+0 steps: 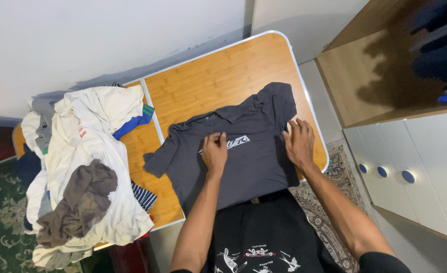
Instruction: The person smooths a dark gray t-shirt on a wooden table, retrieves a wire hanger from a wardrobe, and hangs the shirt. They then smooth a brown t-shirt on the table, retrieve another hanger, and hang the second shirt in the wardrobe.
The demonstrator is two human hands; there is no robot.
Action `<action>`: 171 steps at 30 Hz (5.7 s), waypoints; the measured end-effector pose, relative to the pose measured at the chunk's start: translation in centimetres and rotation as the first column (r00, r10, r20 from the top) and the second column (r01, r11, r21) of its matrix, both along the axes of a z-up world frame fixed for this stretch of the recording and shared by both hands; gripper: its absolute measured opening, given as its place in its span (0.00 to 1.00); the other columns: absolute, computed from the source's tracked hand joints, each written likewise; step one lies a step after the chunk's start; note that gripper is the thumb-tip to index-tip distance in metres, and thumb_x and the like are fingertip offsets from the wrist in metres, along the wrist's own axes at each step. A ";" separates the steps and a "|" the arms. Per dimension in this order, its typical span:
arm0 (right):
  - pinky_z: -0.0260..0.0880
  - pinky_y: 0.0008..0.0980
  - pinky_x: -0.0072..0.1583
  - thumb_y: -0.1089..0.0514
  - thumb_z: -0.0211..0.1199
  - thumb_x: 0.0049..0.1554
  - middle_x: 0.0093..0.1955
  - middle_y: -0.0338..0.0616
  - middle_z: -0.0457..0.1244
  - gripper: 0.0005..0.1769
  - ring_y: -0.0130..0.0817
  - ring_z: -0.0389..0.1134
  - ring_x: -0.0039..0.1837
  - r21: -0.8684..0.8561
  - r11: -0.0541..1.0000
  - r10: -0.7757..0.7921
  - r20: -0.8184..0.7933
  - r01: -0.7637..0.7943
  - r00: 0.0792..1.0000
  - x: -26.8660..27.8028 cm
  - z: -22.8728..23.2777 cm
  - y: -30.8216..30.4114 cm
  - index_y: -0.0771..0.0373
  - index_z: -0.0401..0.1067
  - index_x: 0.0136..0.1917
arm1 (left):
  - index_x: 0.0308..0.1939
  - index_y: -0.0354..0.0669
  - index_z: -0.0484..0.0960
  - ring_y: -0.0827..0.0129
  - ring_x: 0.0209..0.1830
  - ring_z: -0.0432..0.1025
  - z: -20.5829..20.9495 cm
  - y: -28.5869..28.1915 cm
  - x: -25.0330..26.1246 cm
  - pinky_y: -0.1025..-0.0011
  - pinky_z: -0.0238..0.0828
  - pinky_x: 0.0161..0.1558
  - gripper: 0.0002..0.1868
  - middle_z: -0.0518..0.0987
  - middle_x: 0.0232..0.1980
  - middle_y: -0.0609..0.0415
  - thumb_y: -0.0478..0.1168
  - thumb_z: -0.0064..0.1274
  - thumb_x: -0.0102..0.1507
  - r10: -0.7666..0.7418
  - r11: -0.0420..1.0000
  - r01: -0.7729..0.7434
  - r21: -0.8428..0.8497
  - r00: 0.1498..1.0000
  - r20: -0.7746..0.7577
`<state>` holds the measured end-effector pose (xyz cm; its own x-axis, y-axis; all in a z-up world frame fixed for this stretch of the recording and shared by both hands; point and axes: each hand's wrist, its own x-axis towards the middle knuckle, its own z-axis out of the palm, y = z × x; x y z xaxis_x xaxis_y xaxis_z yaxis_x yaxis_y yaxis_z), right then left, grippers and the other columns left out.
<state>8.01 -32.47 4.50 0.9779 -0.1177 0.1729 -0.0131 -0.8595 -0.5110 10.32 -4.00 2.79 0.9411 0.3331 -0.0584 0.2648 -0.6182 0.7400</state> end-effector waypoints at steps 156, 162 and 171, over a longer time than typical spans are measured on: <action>0.37 0.60 0.79 0.41 0.57 0.61 0.82 0.58 0.47 0.40 0.57 0.44 0.83 -0.246 0.857 0.438 -0.112 -0.452 0.892 7.1 -3.3 0.4 0.61 0.56 0.80 | 0.75 0.31 0.58 0.43 0.81 0.43 -2.0 2.0 -7.8 0.46 0.31 0.76 0.45 0.52 0.79 0.32 0.62 0.46 0.66 -0.162 0.868 0.204 0.452 0.978 -0.131; 0.37 0.64 0.80 0.43 0.56 0.63 0.83 0.61 0.47 0.39 0.58 0.44 0.85 -0.272 0.887 0.357 -0.111 -0.374 0.928 4.9 -2.8 2.3 0.64 0.56 0.80 | 0.76 0.31 0.60 0.43 0.82 0.45 -2.9 8.2 -9.4 0.47 0.35 0.79 0.40 0.54 0.81 0.32 0.58 0.45 0.70 -0.004 0.889 0.008 0.458 1.000 -0.012; 0.37 0.64 0.80 0.39 0.53 0.63 0.84 0.60 0.45 0.39 0.62 0.41 0.84 -0.242 0.911 0.309 -0.142 -0.335 0.940 -0.2 -4.8 2.8 0.59 0.56 0.81 | 0.75 0.33 0.61 0.44 0.81 0.47 -1.7 11.9 -10.3 0.47 0.39 0.76 0.42 0.53 0.80 0.36 0.58 0.50 0.66 -0.086 0.900 0.131 0.416 0.989 -0.124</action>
